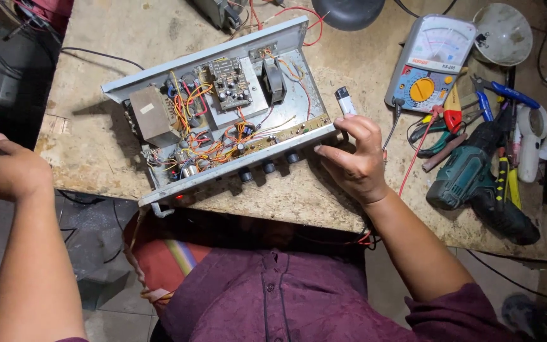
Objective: Adjusting amplifier knobs and using a multimeter to test internal components on a repair bench.
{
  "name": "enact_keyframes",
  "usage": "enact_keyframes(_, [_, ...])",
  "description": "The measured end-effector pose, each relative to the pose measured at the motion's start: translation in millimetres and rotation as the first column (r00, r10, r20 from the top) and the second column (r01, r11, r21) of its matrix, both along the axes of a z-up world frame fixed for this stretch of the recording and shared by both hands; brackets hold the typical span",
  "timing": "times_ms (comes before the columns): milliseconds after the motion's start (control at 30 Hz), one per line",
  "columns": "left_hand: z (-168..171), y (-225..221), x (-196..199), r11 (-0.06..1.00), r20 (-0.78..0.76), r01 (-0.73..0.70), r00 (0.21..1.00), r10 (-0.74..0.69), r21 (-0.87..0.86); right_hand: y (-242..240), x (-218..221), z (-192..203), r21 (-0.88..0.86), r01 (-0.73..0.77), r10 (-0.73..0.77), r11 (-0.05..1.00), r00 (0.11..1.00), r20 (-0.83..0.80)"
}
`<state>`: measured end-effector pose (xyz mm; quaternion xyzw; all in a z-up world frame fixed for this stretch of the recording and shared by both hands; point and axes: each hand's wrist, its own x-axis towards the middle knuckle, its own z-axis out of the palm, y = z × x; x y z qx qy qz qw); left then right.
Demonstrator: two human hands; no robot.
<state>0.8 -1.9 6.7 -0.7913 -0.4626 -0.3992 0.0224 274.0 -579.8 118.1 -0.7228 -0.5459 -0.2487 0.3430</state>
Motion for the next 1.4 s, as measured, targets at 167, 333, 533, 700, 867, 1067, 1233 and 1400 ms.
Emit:
enact_keyframes(167, [-6, 8, -3, 0.999, -0.012, 0.019, 1.0, -0.019, 0.049, 0, 0, 2, -0.013, 0.006, -0.006, 1.0, 1.0, -0.003])
enact_keyframes(333, [-7, 7, -2, 0.999, -0.017, 0.003, 1.0, -0.002, 0.04, 0, 0, 0, -0.009, 0.011, -0.011, 1.0, 1.0, -0.002])
enact_keyframes(533, [-6, 7, -1, 0.998, -0.018, -0.042, 0.999, 0.043, 0.043, 1, 1, 0, -0.005, 0.014, -0.014, 1.0, 1.0, 0.017])
enact_keyframes(700, [5, -5, 3, 0.998, -0.018, -0.055, 0.998, 0.056, 0.032, 1, -1, -2, -0.045, 0.054, -0.05, 0.998, 0.995, 0.086])
enact_keyframes(867, [5, -5, 4, 0.997, -0.034, -0.052, 0.998, 0.054, 0.051, 11, -1, -15, -0.137, 0.007, 0.022, 0.99, 0.978, 0.209])
enact_keyframes(1067, [14, -14, 9, 0.996, 0.007, -0.086, 0.996, 0.086, 0.029, 23, -6, 3, -0.187, -0.126, 0.171, 0.974, 0.955, 0.243])
enact_keyframes(1233, [15, -14, 9, 0.998, 0.003, -0.068, 0.998, 0.068, 0.018, 25, -8, 0, -0.126, -0.117, 0.143, 0.985, 0.964, 0.223])
enact_keyframes(1400, [12, -11, 9, 0.995, -0.009, -0.096, 0.995, 0.096, 0.012, 25, -10, 1, -0.134, -0.118, 0.144, 0.984, 0.968, 0.205])
